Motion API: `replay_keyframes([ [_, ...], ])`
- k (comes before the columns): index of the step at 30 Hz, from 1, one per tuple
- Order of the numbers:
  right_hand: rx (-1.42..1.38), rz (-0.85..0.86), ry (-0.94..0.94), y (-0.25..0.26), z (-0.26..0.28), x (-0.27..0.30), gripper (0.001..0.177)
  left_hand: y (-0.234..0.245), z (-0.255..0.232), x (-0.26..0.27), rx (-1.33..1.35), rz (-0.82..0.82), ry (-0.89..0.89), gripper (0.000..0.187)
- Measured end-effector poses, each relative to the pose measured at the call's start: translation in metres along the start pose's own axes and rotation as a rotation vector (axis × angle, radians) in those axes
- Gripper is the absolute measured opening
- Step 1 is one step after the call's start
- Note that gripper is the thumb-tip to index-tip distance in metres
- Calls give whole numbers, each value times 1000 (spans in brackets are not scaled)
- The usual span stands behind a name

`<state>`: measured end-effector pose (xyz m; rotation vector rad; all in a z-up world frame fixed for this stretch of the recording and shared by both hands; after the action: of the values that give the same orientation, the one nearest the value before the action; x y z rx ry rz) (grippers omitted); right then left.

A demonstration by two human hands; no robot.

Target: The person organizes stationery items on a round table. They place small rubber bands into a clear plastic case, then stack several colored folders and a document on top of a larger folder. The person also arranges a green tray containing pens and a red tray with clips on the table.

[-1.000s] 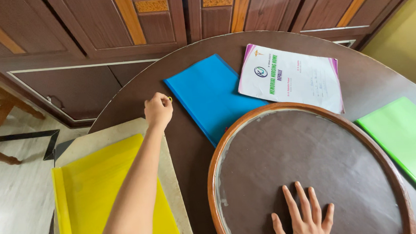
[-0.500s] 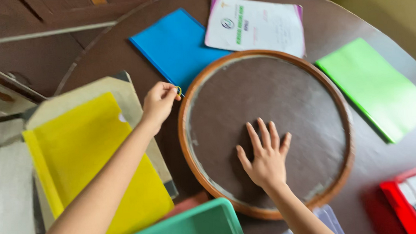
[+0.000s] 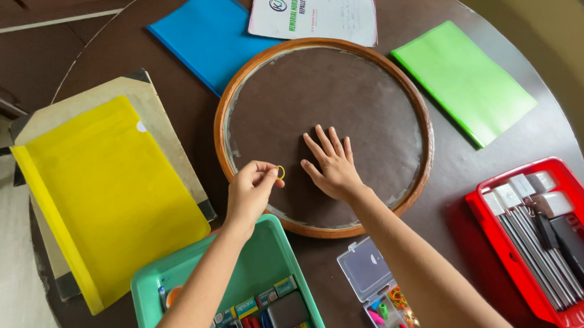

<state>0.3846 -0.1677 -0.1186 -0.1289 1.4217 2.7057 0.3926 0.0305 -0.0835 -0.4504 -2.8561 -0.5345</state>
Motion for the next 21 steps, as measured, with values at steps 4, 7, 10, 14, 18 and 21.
replay_keyframes([
  [4,-120,160,-5,5,-14,16,62,-24,-9,36,0,-20,-8,15],
  [7,-229,244,-32,7,-20,31,60,-44,-12,61,-7,-18,24,15],
  [10,-320,304,-22,13,-20,54,60,-62,-21,82,-18,-39,-12,15],
  [14,-392,383,13,32,-5,94,62,-83,-24,110,-32,-78,-37,14],
  [18,-507,344,-47,71,14,133,58,-103,-25,143,-27,-110,-40,13],
  [21,-621,218,12,107,33,177,45,-114,-30,168,-69,-138,-77,12],
])
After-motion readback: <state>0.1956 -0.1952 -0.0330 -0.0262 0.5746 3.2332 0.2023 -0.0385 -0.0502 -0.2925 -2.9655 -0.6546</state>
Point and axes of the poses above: each hand's wrist, its own x-axis away from the middle knuckle, its own y-axis out of the back of the hand, z = x × y, the point moved 9 cm from there along -x, towards the middle knuckle, and after that the axes turned 11 degrees about -x, right-handed, at the moved point
